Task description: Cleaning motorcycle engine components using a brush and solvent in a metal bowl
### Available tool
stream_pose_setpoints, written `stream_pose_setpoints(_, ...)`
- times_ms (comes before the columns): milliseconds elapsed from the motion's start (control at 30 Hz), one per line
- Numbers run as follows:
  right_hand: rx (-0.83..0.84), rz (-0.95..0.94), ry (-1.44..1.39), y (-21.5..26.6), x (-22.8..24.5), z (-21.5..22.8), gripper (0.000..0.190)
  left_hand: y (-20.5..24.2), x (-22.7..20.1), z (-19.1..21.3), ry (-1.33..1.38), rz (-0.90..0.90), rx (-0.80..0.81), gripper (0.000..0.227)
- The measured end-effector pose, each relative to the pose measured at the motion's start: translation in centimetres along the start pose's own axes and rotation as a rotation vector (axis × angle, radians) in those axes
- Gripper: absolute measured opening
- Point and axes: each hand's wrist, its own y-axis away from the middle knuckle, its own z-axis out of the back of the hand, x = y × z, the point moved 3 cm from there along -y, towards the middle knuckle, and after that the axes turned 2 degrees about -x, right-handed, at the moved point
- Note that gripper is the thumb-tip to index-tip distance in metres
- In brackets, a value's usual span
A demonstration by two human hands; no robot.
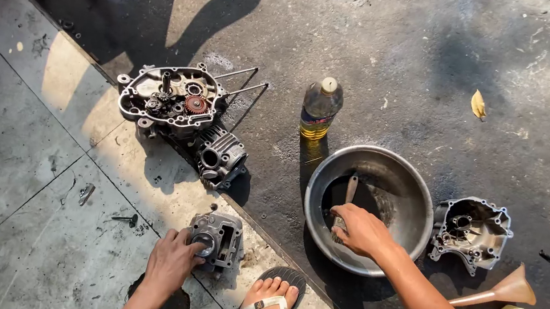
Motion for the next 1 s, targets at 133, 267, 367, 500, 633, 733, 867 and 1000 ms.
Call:
stream_pose_setpoints(133, 0.043, -0.008, -0.069, -1.3, 3.8, -1.0, 0.048, -0.4, 0.4, -0.1, 0.05, 0.014, 0.071, 0.03)
stream_pose_setpoints(267, 0.004, 0.082, -0.225, -3.6, 7.8, -5.0, 0.041, -0.4, 0.6, -1.5, 0.096, -0.083, -0.007, 0.028)
stream_pose_setpoints(367, 0.015, 0.13, -0.357, -5.7, 12.7, -5.9, 0.039, -0.6, 0.7, -1.5, 0.144, -0.094, 0.075, 0.026)
stream_pose_setpoints(500, -0.012, 0.189, -0.478, -7.1, 16.2, -7.2, 0.037, -1.2, -0.1, -0.8, 0.188, -0.103, 0.191, 0.024)
stream_pose_setpoints(633, -0.071, 0.162, -0.526, -7.3, 14.1, -5.6, 0.031, -1.1, 0.4, -0.6, 0.206, -0.117, 0.233, 0.03)
stream_pose_setpoints(733, -0.218, 0.015, -0.641, -8.1, 9.2, -3.6, 0.031, -1.3, 0.4, -0.4, 0.294, -0.054, 0.303, 0.033)
stream_pose_setpoints(867, -0.338, -0.322, -0.721, -8.5, 4.9, -0.2, 0.029, 0.4, -0.1, -1.3, 0.083, 0.039, 0.382, 0.028)
stream_pose_setpoints(1000, -0.356, -0.389, -0.765, -7.8, 5.4, 1.5, 0.027, 0.7, 0.0, -2.2, 0.091, 0.062, 0.328, 0.019)
